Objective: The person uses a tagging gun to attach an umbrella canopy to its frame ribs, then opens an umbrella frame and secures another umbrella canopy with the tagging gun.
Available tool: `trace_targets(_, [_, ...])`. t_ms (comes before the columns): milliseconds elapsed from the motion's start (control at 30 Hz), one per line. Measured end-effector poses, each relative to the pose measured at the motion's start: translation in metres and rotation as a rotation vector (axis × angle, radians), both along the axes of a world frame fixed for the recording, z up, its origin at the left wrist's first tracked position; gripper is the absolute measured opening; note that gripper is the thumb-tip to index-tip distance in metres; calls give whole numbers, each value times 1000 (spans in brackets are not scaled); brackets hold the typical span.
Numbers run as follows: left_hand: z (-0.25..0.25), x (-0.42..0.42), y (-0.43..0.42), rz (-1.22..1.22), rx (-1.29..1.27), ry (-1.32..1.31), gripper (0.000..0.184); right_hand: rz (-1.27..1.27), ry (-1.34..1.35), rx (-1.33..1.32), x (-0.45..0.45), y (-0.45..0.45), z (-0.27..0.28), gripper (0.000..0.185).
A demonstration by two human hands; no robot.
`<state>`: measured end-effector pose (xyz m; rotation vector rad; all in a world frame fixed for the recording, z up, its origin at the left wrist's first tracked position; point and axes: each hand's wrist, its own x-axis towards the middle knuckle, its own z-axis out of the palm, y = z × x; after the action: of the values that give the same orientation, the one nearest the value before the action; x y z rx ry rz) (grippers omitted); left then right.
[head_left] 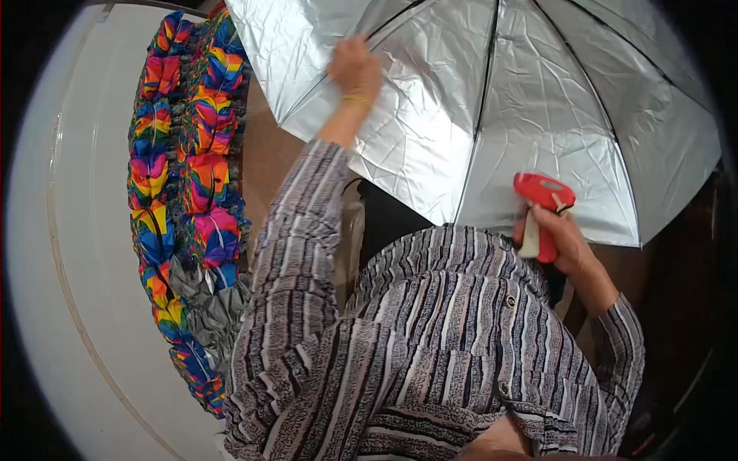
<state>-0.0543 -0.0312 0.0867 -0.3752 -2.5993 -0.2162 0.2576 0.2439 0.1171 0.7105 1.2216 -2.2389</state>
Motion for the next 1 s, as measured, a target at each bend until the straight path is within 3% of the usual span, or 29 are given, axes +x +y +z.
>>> trace_targets(33, [7,1,-16,106,-88,-50,37,-64,-6,57,0,-2,-1,33])
trace_targets(167, [13,10,-25,158,-70,-207,38,-189,123,134,-30,-8,-5,29])
trace_targets(367, [-37,-17,-22,72,-58,-258,26,-528,342,107,-70,2,-20,31])
trace_targets(433, [-40,-23,-13,-58,-60,-220,22,-671,411,115,-76,18,-11,32])
trace_targets(633, [-12,0,23,-83,-179,-241,22,-861,657,182,-63,96,21,33])
trace_targets(733, [-11,29,43,-86,-105,-349,24,-850,663,402,-58,122,56,34])
trace_targets(800, [-22,50,51,-164,195,-501,21,-937,802,756,-59,105,77,15])
trace_targets(867, [-30,75,64,-210,341,-591,20,-949,812,872,-55,124,51,13])
trace_targets(933, [-25,118,83,-133,702,-878,14,-948,864,1089,-55,145,26,11])
trace_targets(967, [-25,132,86,-83,882,-1018,11,-948,847,1101,-50,147,20,11])
trace_targets(1000, [-29,139,86,-87,880,-1034,11,-944,701,1205,-46,150,17,13])
